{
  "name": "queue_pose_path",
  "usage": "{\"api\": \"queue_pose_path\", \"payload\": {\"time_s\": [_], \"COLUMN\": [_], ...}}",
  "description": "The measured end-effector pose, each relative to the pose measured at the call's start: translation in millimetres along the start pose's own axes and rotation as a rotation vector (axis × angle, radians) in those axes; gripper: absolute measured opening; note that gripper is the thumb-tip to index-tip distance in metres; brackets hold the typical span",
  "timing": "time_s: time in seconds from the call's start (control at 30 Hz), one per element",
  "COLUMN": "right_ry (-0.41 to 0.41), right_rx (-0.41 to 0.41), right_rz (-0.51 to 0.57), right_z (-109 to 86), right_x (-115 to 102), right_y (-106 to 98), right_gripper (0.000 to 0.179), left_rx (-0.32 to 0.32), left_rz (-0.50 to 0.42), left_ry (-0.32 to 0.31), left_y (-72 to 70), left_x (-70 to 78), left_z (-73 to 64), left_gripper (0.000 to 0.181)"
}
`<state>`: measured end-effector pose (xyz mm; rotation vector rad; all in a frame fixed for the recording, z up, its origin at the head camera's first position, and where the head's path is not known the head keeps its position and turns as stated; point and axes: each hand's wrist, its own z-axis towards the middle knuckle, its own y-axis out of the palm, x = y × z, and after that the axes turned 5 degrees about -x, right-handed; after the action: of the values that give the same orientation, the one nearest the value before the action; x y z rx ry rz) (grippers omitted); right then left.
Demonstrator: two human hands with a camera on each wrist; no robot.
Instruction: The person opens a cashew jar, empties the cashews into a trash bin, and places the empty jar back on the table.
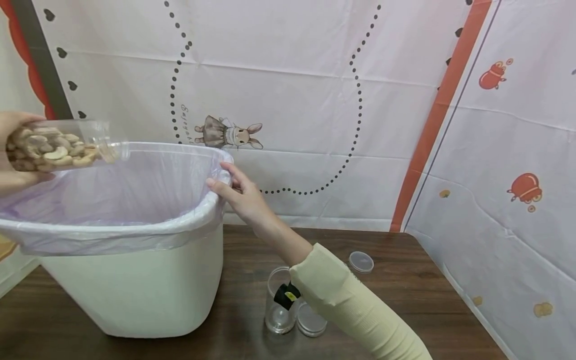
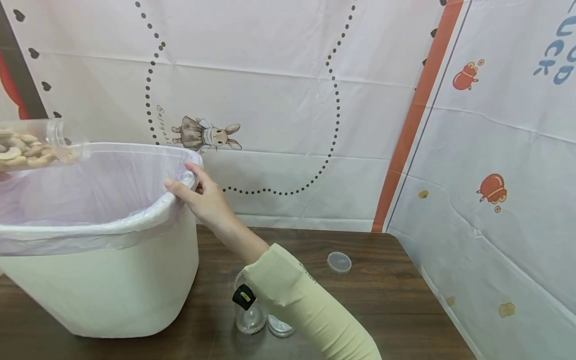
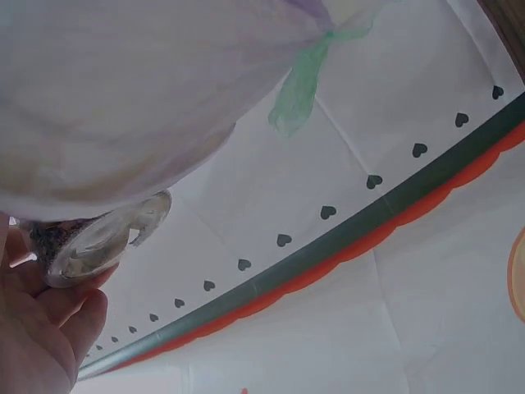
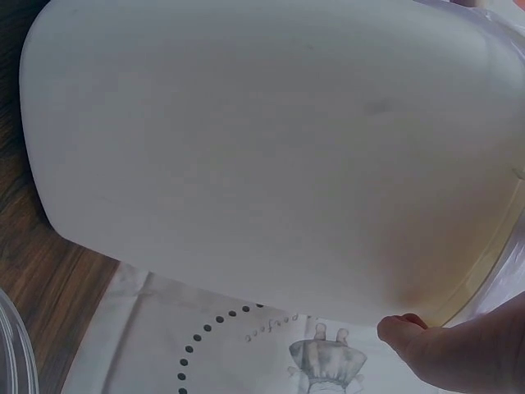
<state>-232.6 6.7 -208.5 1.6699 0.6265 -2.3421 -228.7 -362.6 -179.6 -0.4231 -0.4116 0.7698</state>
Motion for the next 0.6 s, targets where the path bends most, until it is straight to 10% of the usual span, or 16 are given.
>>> {"api": "queue_pose_path", "payload": {"time_s": [0.13, 0.6], "right_ry": [-0.003, 0.004], "right_rx": [0.000, -0.004], "right_rz": [0.003, 0.005], "right_z": [-0.4, -0.1], "right_x": [0, 1], "right_y": [0, 0], "right_gripper": [0.059, 0.058], "left_rx": [-0.011, -0.130], "left_rz": [0.106, 0.288], "left_ry": [0.044, 0.122], "left_y": [0.3, -4.5], "left_x": [-2.0, 13.2], "left_z": [6.1, 15.9], "left_gripper": [0.110, 0.073]}}
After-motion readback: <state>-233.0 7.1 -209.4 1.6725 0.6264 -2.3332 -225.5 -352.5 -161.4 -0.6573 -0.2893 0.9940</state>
